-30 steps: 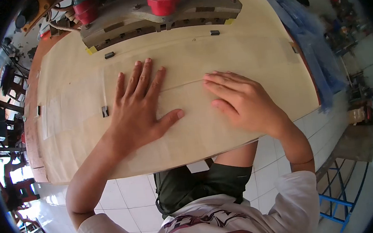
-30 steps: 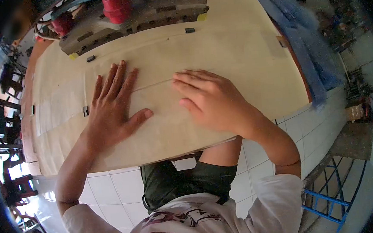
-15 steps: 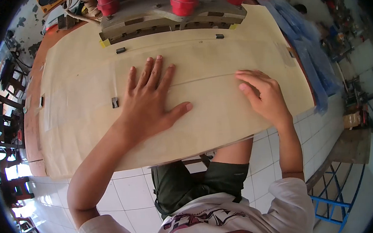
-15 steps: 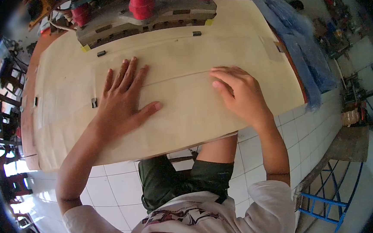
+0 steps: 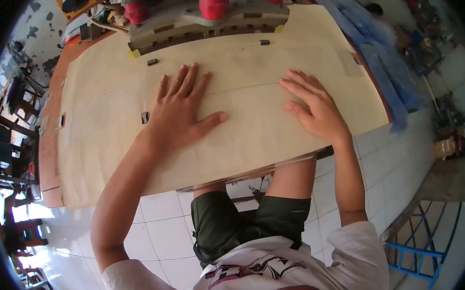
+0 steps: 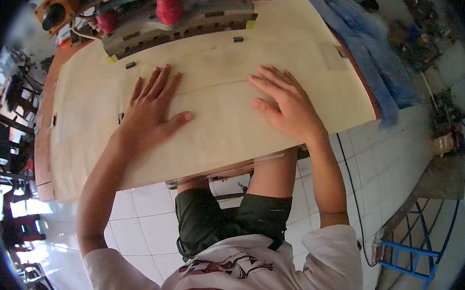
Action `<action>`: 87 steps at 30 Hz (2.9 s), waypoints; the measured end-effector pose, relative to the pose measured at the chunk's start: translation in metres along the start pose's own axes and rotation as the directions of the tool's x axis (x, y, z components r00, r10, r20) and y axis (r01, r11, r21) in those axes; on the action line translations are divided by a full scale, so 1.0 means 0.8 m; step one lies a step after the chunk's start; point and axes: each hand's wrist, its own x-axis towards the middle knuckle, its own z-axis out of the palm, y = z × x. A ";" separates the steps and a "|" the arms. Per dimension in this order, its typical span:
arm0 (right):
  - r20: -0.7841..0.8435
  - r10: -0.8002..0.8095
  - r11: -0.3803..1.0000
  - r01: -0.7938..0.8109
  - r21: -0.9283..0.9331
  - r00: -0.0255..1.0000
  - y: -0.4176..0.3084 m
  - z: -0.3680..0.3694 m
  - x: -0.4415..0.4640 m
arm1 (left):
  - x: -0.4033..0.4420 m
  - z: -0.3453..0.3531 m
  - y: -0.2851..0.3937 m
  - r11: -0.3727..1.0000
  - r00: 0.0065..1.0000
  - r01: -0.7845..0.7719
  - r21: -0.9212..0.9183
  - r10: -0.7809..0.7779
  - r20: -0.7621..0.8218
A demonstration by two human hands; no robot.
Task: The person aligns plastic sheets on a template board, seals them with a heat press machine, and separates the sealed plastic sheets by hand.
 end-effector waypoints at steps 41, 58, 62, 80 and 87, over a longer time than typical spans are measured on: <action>0.112 0.043 0.995 -0.032 -0.098 0.993 0.006 0.005 0.001 | -0.072 -0.024 0.018 0.998 1.000 0.018 0.052 -0.017 -0.024; 0.115 0.042 0.997 -0.033 -0.074 0.993 0.009 0.004 0.000 | -0.090 -0.024 0.013 0.969 0.966 0.242 0.044 -0.236 -0.104; 0.115 0.032 0.998 -0.024 -0.065 0.993 0.005 0.003 0.003 | -0.095 -0.019 0.011 0.958 0.951 0.286 0.028 -0.280 -0.134; 0.338 -0.544 0.839 0.502 0.211 0.768 -0.116 0.070 0.167 | -0.124 -0.019 0.022 0.950 0.919 0.233 -0.207 -0.285 -0.273; 0.390 -0.567 0.819 0.547 0.173 0.726 -0.116 0.115 0.184 | -0.120 -0.022 0.017 0.928 0.918 0.309 -0.209 -0.349 -0.190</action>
